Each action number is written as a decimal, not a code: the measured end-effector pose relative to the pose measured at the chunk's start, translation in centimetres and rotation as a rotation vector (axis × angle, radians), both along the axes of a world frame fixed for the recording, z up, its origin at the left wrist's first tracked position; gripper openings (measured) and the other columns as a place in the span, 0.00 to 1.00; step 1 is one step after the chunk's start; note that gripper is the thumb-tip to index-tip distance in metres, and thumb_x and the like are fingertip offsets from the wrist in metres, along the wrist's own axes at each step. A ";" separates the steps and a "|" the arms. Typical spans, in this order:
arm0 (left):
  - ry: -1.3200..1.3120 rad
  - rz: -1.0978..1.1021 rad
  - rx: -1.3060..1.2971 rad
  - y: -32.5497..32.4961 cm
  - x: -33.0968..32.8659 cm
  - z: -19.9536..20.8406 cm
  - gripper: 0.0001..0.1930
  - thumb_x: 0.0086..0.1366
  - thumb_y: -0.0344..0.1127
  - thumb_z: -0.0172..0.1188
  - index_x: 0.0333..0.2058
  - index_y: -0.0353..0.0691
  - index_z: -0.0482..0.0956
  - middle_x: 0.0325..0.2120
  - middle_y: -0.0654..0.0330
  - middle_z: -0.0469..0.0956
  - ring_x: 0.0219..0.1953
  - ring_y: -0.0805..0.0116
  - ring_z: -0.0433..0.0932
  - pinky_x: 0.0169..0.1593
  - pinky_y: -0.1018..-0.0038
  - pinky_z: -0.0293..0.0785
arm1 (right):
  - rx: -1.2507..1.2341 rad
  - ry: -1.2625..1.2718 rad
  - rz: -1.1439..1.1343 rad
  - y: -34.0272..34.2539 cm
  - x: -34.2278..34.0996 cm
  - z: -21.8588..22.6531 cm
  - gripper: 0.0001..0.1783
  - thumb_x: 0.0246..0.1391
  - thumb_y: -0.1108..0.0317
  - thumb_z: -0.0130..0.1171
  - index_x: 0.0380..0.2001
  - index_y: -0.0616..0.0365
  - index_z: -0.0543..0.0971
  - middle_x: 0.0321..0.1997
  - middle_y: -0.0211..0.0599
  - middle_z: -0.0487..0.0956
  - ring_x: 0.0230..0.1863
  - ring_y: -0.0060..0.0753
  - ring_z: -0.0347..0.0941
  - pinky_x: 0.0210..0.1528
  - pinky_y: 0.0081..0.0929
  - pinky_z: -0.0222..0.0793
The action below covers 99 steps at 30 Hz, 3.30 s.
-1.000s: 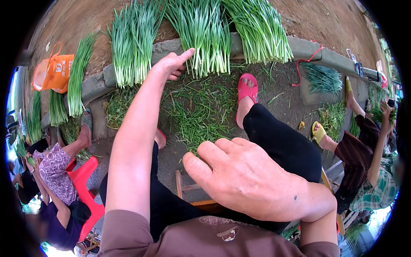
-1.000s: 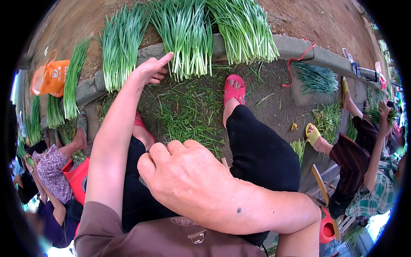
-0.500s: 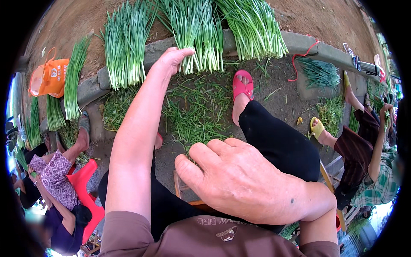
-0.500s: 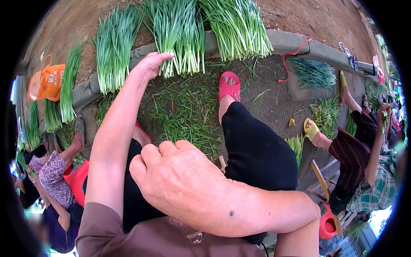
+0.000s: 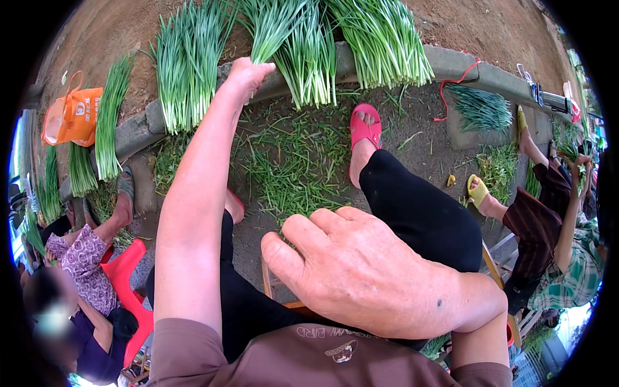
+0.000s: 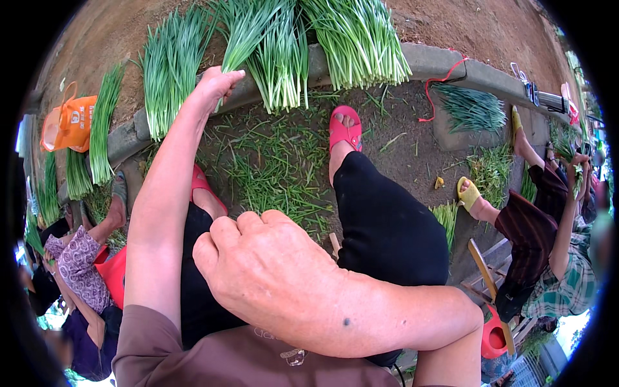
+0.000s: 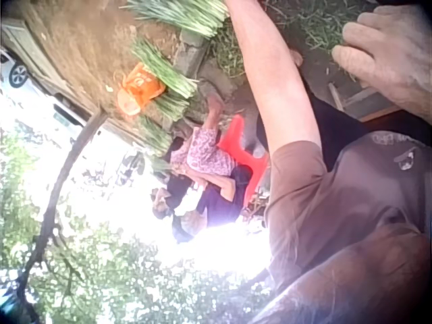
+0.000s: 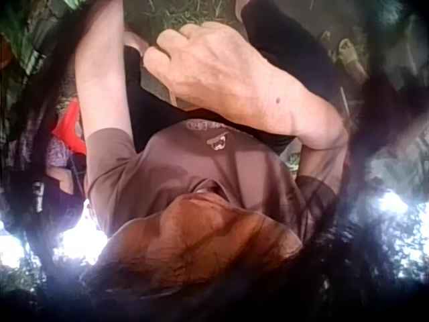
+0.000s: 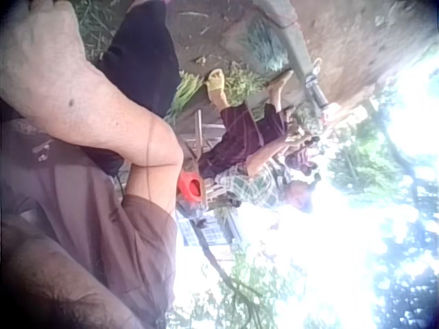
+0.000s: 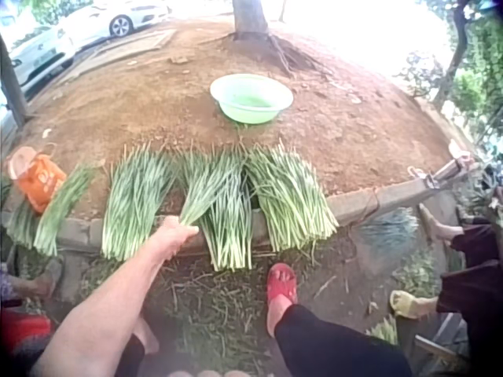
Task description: The person picks up green stalks from a large pile, bunches them together by hand, and places them into smaller organized piles on a ledge.
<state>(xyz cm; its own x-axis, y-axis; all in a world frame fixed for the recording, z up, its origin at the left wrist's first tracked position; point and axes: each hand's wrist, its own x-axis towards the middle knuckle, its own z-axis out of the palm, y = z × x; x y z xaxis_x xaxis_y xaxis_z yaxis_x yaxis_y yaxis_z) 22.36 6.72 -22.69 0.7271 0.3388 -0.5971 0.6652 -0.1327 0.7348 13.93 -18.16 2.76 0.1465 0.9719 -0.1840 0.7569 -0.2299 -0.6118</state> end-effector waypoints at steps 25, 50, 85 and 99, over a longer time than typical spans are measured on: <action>-0.423 -0.068 0.223 -5.6 -9.8 28.8 0.12 0.57 0.37 0.60 0.36 0.35 0.75 0.29 0.60 0.77 0.30 0.76 0.73 0.36 0.77 0.70 | 0.576 0.919 -0.626 1.6 4.8 -0.4 0.38 0.51 0.49 0.58 0.55 0.69 0.64 0.46 0.42 0.74 0.49 0.32 0.70 0.49 0.29 0.65; -0.624 0.834 -1.082 -7.7 -14.1 23.1 0.33 0.64 0.64 0.33 0.46 0.37 0.66 0.44 0.49 0.71 0.50 0.51 0.69 0.52 0.47 0.64 | 1.234 1.593 -0.700 4.9 3.9 0.3 0.24 0.45 0.76 0.60 0.47 0.59 0.66 0.28 0.36 0.74 0.29 0.33 0.73 0.31 0.30 0.72; -0.757 -0.120 0.754 -8.8 -16.0 24.8 0.10 0.47 0.34 0.65 0.28 0.38 0.77 0.39 0.55 0.71 0.45 0.59 0.70 0.49 0.67 0.65 | 1.135 1.536 -0.885 6.0 4.2 -1.6 0.20 0.47 0.74 0.61 0.43 0.55 0.68 0.28 0.32 0.73 0.27 0.29 0.71 0.31 0.30 0.70; -0.852 -0.025 -0.075 -9.3 -15.2 24.6 0.60 0.37 0.57 0.72 0.61 0.35 0.45 0.53 0.48 0.61 0.60 0.58 0.56 0.63 0.66 0.50 | 0.810 1.432 -0.692 6.8 2.4 -0.9 0.13 0.47 0.73 0.61 0.37 0.60 0.72 0.27 0.33 0.74 0.27 0.27 0.72 0.29 0.25 0.71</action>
<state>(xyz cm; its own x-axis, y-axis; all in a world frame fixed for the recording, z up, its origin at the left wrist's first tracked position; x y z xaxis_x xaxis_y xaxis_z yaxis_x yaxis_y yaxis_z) 7.15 -2.62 1.93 0.9448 0.2981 0.1361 -0.1202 -0.0713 0.9902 16.38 -11.39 1.89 0.6977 0.7123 -0.0763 -0.5098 0.4188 -0.7515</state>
